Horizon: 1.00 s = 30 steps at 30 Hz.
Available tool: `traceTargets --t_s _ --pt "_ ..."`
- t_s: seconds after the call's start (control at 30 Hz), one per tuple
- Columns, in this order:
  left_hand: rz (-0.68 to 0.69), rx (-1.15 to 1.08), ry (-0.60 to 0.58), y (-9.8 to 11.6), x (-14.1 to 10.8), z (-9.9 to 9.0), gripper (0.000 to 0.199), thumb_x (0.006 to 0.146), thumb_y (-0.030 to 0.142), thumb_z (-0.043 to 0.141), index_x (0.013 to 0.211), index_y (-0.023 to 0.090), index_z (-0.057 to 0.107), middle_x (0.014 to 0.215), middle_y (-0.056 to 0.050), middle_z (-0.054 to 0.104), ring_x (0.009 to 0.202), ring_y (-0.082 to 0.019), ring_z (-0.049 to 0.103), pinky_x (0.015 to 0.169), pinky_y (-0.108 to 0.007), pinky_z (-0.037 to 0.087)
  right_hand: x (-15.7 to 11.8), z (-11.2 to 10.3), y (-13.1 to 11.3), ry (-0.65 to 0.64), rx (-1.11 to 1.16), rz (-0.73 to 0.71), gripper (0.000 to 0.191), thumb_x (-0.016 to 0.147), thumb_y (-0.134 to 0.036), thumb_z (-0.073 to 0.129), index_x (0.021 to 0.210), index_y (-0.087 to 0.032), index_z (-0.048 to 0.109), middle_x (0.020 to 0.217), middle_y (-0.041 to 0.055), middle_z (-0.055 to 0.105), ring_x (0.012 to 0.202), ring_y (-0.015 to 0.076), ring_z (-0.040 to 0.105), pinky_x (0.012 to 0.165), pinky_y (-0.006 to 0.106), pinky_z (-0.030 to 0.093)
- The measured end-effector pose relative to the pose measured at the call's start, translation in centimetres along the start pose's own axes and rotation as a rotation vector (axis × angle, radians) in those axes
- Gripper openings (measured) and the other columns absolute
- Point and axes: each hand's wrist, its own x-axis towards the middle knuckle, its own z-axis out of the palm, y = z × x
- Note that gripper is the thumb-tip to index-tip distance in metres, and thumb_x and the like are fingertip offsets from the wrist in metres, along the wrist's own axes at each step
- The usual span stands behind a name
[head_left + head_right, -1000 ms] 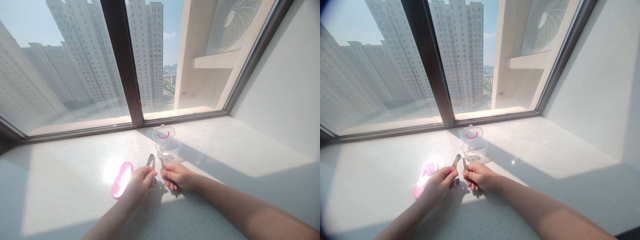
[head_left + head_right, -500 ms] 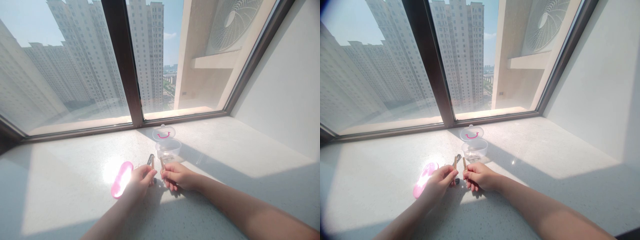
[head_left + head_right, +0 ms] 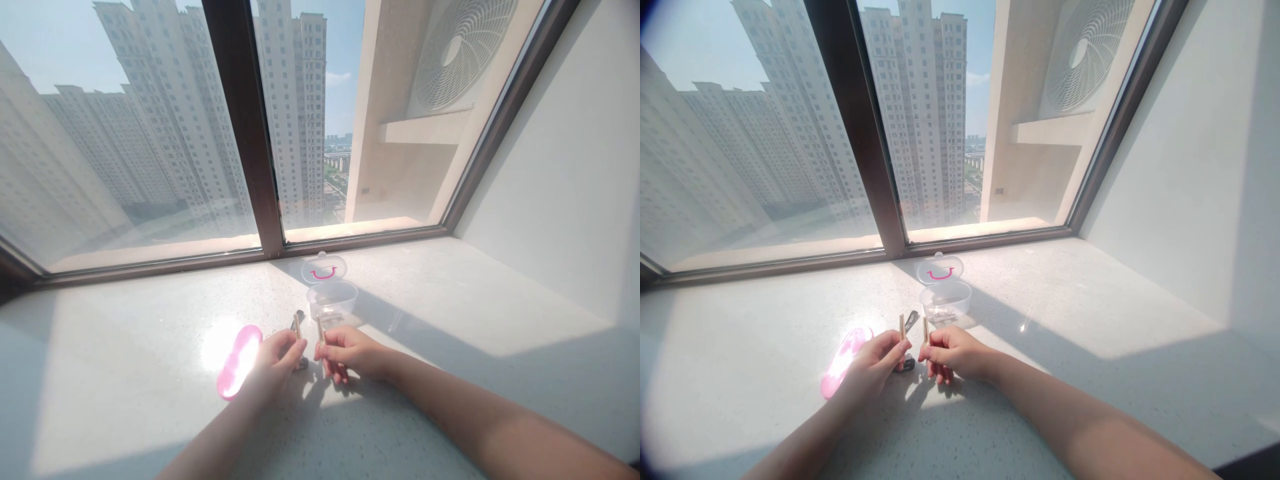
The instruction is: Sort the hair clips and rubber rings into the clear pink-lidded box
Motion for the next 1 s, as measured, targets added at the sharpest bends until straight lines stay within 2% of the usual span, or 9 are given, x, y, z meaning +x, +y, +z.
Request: traceTargets --t_s 0.2,1.0 --pt "-0.005 0.009 -0.008 0.09 -0.05 -0.09 0.033 0.084 0.045 0.053 0.067 0.018 0.056 0.058 0.001 0.052 0.059 -0.014 0.049 0.057 -0.025 0.035 0.08 -0.12 0.2 -0.007 0.019 -0.019 0.041 0.077 -0.049 0.067 0.088 -0.01 0.062 0.063 0.0013 0.063 0.046 0.0087 0.058 0.04 0.017 0.042" --pt "-0.008 0.008 -0.046 -0.03 -0.2 -0.13 0.034 0.085 0.047 0.051 0.065 0.019 0.051 0.06 0.002 0.049 0.058 -0.014 0.047 0.056 -0.024 0.034 -0.03 -0.12 0.3 -0.011 -0.016 -0.04 0.042 0.074 -0.051 0.068 0.084 -0.01 0.064 0.065 0.0024 0.063 0.047 0.0087 0.056 0.041 0.018 0.041"
